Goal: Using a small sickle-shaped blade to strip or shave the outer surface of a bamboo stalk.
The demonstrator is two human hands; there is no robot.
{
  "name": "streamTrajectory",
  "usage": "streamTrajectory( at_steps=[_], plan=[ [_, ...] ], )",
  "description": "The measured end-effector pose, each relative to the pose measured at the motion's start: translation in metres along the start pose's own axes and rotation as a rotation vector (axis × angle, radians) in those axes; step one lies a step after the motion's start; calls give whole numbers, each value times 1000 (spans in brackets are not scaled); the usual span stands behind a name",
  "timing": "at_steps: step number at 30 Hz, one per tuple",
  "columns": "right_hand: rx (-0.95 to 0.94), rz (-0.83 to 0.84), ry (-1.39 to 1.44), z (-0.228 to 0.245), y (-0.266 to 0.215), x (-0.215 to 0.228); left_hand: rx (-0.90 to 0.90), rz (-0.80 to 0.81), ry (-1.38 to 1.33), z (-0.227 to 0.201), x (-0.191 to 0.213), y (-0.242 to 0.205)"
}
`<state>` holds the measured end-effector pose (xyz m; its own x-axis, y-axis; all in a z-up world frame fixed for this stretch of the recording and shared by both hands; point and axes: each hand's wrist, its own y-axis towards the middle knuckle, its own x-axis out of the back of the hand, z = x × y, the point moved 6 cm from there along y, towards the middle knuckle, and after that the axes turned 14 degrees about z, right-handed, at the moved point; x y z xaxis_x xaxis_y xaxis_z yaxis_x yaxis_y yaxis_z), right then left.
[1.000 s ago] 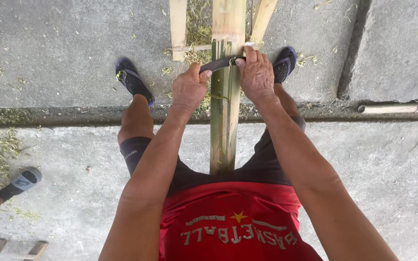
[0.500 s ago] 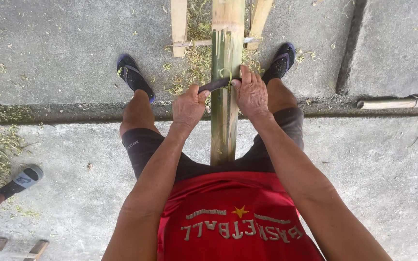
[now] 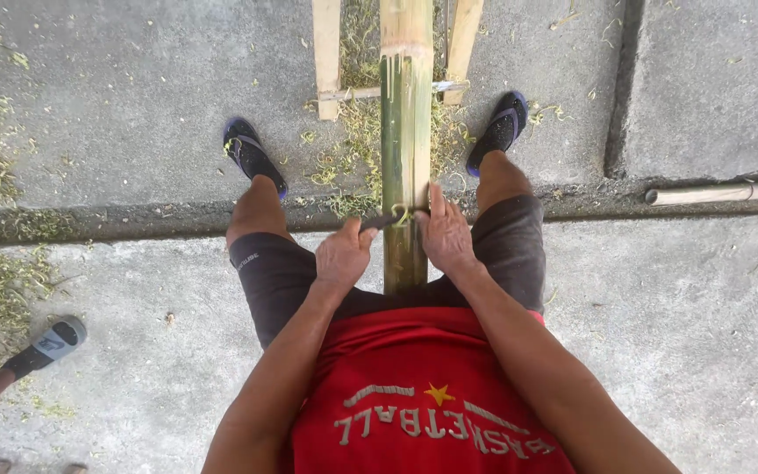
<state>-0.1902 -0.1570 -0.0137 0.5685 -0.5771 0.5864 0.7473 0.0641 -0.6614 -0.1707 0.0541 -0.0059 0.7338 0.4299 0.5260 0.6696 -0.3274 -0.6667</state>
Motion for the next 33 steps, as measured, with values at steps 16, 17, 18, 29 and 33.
streamTrajectory(
  at_steps=[16, 17, 18, 29, 33],
  plan=[
    [148, -258, 121, -5, 95, 99, -173, 33, -101, -37, 57, 102],
    [141, -242, 128, -10, 110, 118, -158, 45, -104, -56, 76, 115],
    [80, -233, 203, -18, 125, 137, -210, 23, -94, -78, 97, 128],
    [453, -359, -382, -10, 131, 213, -585, -170, 358, -154, 146, 153],
    [30, -500, -345, -77, 134, 231, -267, -136, 59, -88, 160, 136]
  ],
)
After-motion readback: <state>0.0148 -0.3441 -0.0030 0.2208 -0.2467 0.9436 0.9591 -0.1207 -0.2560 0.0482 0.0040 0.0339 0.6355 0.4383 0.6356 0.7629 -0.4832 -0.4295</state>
